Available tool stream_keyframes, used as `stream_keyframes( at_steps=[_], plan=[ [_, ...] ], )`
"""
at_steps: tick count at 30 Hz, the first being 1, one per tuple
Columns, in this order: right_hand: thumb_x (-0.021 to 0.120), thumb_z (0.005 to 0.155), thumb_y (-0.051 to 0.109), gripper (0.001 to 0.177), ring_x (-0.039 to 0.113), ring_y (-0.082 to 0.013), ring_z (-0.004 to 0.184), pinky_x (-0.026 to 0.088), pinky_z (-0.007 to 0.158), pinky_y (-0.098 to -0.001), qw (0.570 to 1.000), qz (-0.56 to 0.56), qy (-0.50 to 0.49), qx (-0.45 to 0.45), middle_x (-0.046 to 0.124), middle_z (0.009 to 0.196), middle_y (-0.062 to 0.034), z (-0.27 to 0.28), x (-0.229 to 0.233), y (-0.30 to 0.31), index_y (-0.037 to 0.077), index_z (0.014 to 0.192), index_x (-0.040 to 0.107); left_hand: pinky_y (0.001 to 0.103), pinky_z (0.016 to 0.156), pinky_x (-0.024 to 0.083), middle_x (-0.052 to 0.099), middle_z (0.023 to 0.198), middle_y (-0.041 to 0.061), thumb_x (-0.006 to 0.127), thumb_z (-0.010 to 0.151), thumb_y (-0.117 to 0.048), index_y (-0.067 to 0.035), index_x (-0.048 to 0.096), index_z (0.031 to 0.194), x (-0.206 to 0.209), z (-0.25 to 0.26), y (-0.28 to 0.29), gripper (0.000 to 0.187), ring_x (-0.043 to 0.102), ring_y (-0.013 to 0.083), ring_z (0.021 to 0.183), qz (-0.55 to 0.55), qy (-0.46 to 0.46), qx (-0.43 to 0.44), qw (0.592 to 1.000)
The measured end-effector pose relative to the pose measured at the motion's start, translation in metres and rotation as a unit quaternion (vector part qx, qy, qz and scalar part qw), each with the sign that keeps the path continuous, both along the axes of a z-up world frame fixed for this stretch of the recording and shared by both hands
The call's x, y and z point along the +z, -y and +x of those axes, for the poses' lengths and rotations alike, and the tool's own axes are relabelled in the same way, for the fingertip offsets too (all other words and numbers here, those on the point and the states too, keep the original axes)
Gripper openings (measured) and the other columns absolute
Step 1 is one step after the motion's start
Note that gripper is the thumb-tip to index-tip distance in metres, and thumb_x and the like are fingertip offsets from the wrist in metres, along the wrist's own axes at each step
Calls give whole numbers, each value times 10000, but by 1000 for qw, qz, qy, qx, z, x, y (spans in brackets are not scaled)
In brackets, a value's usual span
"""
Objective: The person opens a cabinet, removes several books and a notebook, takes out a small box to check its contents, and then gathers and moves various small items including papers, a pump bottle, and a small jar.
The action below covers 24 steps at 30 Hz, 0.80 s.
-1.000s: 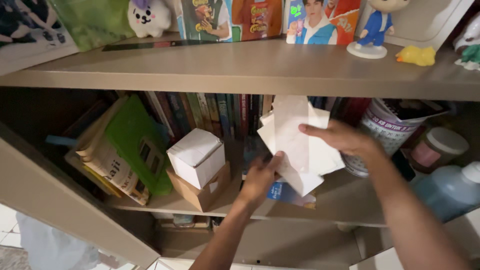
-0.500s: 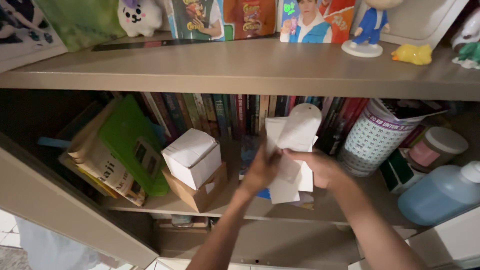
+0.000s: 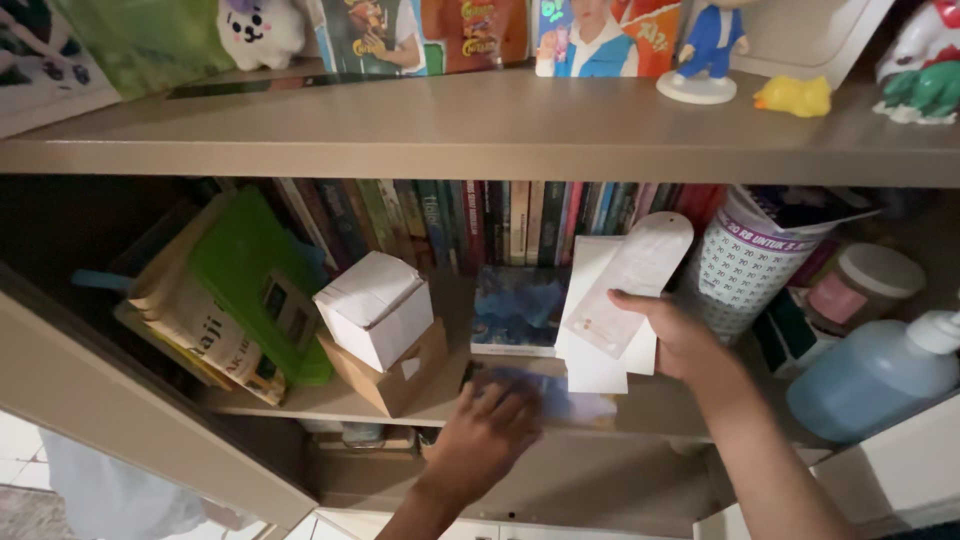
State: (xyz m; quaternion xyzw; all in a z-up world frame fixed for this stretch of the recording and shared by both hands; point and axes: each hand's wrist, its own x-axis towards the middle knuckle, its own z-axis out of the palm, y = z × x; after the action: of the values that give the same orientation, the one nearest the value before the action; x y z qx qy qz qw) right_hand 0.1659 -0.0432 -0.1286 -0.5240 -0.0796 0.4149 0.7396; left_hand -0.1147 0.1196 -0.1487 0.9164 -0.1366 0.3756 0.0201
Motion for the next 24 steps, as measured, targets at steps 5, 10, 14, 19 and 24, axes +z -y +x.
stream_keyframes(
  at_steps=[5,10,14,19,24],
  plan=[
    [740,831,181,503,717,-342,1047,569,923,-485,1000,18,-21,1,721,1162,-193,-2,-4,1,-15,1274,606,483,953,452,690,1013,45,676,895,-137,-96,715,1033,-2,-14,-23,149,634,245,994,4,-48,-6,999],
    [773,802,115,473,716,-303,1026,594,889,-464,999,19,16,-37,718,1138,-138,-7,-12,4,19,1244,633,399,728,550,692,845,124,706,946,-124,-52,744,914,26,-8,-7,88,680,287,789,-318,28,86,944],
    [801,774,73,441,723,-324,942,608,817,-459,997,19,49,-55,743,1061,-152,-20,-18,1,-24,1186,678,291,755,595,782,956,104,682,975,-190,5,704,1101,44,33,-1,233,737,146,859,-621,20,31,783],
    [764,867,173,382,724,-237,955,587,812,-388,988,22,151,-16,773,1072,-129,-48,-5,3,-43,1177,711,283,722,557,804,937,145,705,954,-208,40,730,1082,23,86,-1,280,692,140,803,-675,-5,62,735],
    [722,850,215,336,734,-221,877,594,753,-395,997,51,41,-31,760,1012,-86,-74,15,-6,59,1147,702,287,720,560,743,910,91,770,919,-132,67,660,1055,4,114,12,265,669,131,793,-692,53,-5,720]
  ],
)
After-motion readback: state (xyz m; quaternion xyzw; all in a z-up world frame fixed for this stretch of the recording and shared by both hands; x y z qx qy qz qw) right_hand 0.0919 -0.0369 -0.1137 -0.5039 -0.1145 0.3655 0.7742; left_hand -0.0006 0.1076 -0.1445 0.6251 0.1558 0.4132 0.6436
